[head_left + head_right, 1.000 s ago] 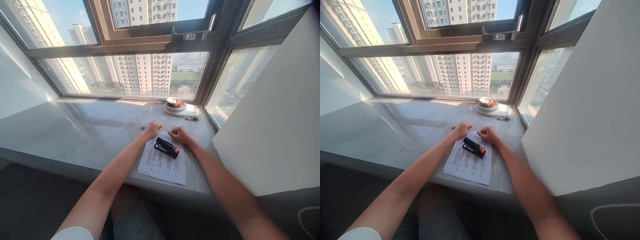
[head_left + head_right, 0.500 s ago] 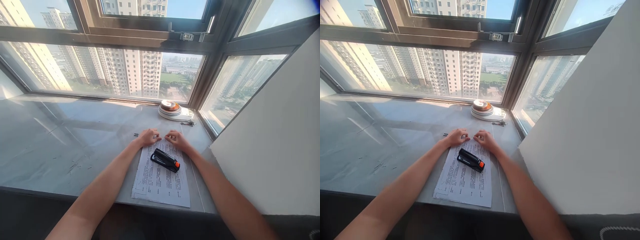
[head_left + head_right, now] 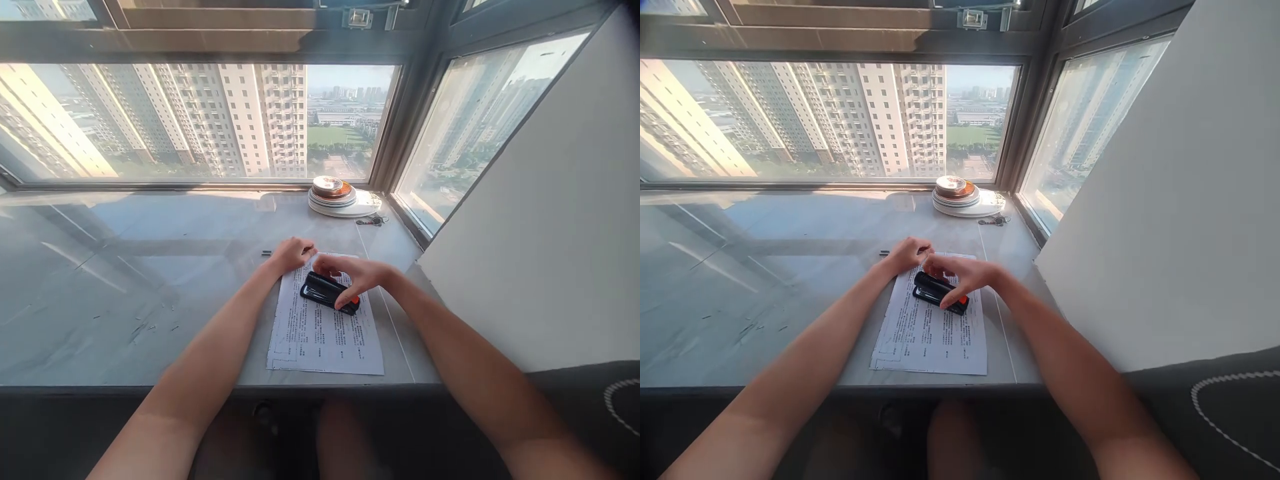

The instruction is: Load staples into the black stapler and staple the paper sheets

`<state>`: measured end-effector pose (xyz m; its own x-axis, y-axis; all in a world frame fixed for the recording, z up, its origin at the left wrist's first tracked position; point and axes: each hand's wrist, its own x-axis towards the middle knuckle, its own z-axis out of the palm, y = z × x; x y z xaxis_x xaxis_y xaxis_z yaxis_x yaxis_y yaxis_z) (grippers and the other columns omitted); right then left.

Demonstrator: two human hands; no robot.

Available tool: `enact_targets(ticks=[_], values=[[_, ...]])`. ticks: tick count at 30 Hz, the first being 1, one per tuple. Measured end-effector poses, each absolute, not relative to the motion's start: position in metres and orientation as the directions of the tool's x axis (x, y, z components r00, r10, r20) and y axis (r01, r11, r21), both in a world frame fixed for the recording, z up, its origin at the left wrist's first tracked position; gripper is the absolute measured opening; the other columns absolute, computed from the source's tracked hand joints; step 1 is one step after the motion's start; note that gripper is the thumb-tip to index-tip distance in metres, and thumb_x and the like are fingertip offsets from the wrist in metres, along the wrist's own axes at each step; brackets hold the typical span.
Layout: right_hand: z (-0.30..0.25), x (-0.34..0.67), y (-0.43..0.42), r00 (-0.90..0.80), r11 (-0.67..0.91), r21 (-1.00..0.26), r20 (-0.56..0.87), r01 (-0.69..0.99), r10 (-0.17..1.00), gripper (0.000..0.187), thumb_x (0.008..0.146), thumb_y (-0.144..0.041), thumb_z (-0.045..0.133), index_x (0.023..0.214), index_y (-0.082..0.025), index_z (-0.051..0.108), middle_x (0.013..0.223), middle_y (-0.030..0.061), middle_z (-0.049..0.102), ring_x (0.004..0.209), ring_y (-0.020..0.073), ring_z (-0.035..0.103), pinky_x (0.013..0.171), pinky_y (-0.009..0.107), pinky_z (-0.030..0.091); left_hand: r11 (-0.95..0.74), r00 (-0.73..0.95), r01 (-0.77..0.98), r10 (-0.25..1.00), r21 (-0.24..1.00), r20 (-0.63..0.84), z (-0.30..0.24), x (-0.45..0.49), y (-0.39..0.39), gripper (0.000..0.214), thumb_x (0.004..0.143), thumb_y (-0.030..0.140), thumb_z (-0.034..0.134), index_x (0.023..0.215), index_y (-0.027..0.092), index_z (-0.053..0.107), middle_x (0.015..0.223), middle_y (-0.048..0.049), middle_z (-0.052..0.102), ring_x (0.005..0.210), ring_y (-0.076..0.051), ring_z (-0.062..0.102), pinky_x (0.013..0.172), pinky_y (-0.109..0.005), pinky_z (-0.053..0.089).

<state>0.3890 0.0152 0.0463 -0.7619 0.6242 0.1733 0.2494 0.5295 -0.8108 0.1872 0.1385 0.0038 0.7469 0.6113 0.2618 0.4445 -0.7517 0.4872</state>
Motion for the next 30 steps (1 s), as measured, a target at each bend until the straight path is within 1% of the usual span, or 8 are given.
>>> enact_targets(ticks=[5, 9, 11, 13, 16, 19, 25, 30], values=[[0.042, 0.402, 0.009, -0.651, 0.524, -0.777, 0.201, 0.349, 0.732, 0.042, 0.079, -0.032, 0.074, 0.117, -0.021, 0.061, 0.1, 0.0016, 0.064, 0.086, 0.0153, 0.057, 0.081, 0.029, 0.051, -0.711, 0.715, 0.436, 0.646, 0.551, 0.267, 0.001, 0.189, 0.142, 0.021, 0.086, 0.036, 0.061, 0.079, 0.02, 0.071, 0.068, -0.0037, 0.067, 0.063, -0.018, 0.054, 0.061, -0.029, 0.033], [0.033, 0.423, 0.021, -0.236, 0.501, -0.719, 0.445, 0.482, 0.864, 0.035, 0.089, -0.037, 0.065, 0.119, -0.019, 0.065, 0.105, 0.0053, 0.069, 0.097, 0.0208, 0.063, 0.089, 0.035, 0.051, -0.731, 0.72, 0.442, 0.635, 0.52, 0.281, 0.001, 0.189, 0.142, 0.017, 0.086, 0.033, 0.062, 0.077, 0.021, 0.069, 0.066, -0.0027, 0.065, 0.062, -0.018, 0.054, 0.062, -0.029, 0.032], [0.026, 0.433, 0.029, -0.018, 0.442, -0.657, 0.546, 0.611, 0.838, 0.037, 0.095, -0.04, 0.059, 0.126, -0.02, 0.064, 0.111, 0.0072, 0.07, 0.102, 0.0241, 0.063, 0.092, 0.038, 0.05, -0.743, 0.724, 0.426, 0.622, 0.517, 0.298, 0.004, 0.19, 0.139, 0.014, 0.087, 0.03, 0.063, 0.077, 0.021, 0.068, 0.07, -0.0025, 0.067, 0.063, -0.018, 0.054, 0.063, -0.029, 0.032], [0.02, 0.441, 0.036, 0.061, 0.371, -0.559, 0.607, 0.742, 0.792, 0.037, 0.099, -0.038, 0.053, 0.131, -0.022, 0.063, 0.116, 0.0088, 0.07, 0.107, 0.0272, 0.062, 0.097, 0.043, 0.046, -0.767, 0.736, 0.41, 0.598, 0.493, 0.318, 0.008, 0.191, 0.134, 0.01, 0.087, 0.027, 0.062, 0.079, 0.022, 0.067, 0.076, -0.0028, 0.068, 0.066, -0.019, 0.055, 0.065, -0.029, 0.032], [0.013, 0.448, 0.039, 0.058, 0.28, -0.414, 0.639, 0.866, 0.767, 0.037, 0.102, -0.03, 0.044, 0.134, -0.024, 0.061, 0.117, 0.0098, 0.069, 0.109, 0.0294, 0.059, 0.1, 0.047, 0.04, -0.82, 0.774, 0.418, 0.547, 0.39, 0.32, 0.014, 0.194, 0.129, 0.008, 0.086, 0.021, 0.059, 0.081, 0.022, 0.065, 0.079, -0.0039, 0.066, 0.072, -0.021, 0.056, 0.072, -0.03, 0.035], [0.01, 0.448, 0.039, 0.038, 0.237, -0.355, 0.62, 0.904, 0.784, 0.038, 0.103, -0.027, 0.04, 0.136, -0.027, 0.06, 0.116, 0.0095, 0.069, 0.107, 0.0296, 0.057, 0.1, 0.047, 0.036, -0.852, 0.807, 0.421, 0.508, 0.311, 0.3, 0.017, 0.197, 0.127, 0.008, 0.085, 0.017, 0.056, 0.082, 0.021, 0.063, 0.079, -0.0049, 0.064, 0.079, -0.023, 0.057, 0.086, -0.035, 0.037], [0.007, 0.44, 0.04, -0.064, 0.293, -0.36, 0.53, 0.886, 0.846, 0.039, 0.101, -0.022, 0.043, 0.135, -0.028, 0.062, 0.12, 0.0066, 0.067, 0.108, 0.0274, 0.053, 0.103, 0.046, 0.031, -0.845, 0.783, 0.481, 0.534, 0.234, 0.32, 0.012, 0.203, 0.132, 0.007, 0.08, 0.015, 0.057, 0.084, 0.02, 0.061, 0.084, -0.0072, 0.063, 0.089, -0.027, 0.057, 0.098, -0.045, 0.033], [0.003, 0.435, 0.044, -0.066, 0.303, -0.406, 0.503, 0.862, 0.862, 0.042, 0.102, -0.025, 0.041, 0.139, -0.031, 0.059, 0.126, 0.0059, 0.064, 0.115, 0.0295, 0.05, 0.103, 0.048, 0.031, -0.863, 0.814, 0.481, 0.505, 0.155, 0.287, 0.012, 0.205, 0.128, 0.012, 0.084, 0.017, 0.054, 0.092, 0.02, 0.063, 0.096, -0.0089, 0.065, 0.098, -0.028, 0.057, 0.102, -0.051, 0.032]])
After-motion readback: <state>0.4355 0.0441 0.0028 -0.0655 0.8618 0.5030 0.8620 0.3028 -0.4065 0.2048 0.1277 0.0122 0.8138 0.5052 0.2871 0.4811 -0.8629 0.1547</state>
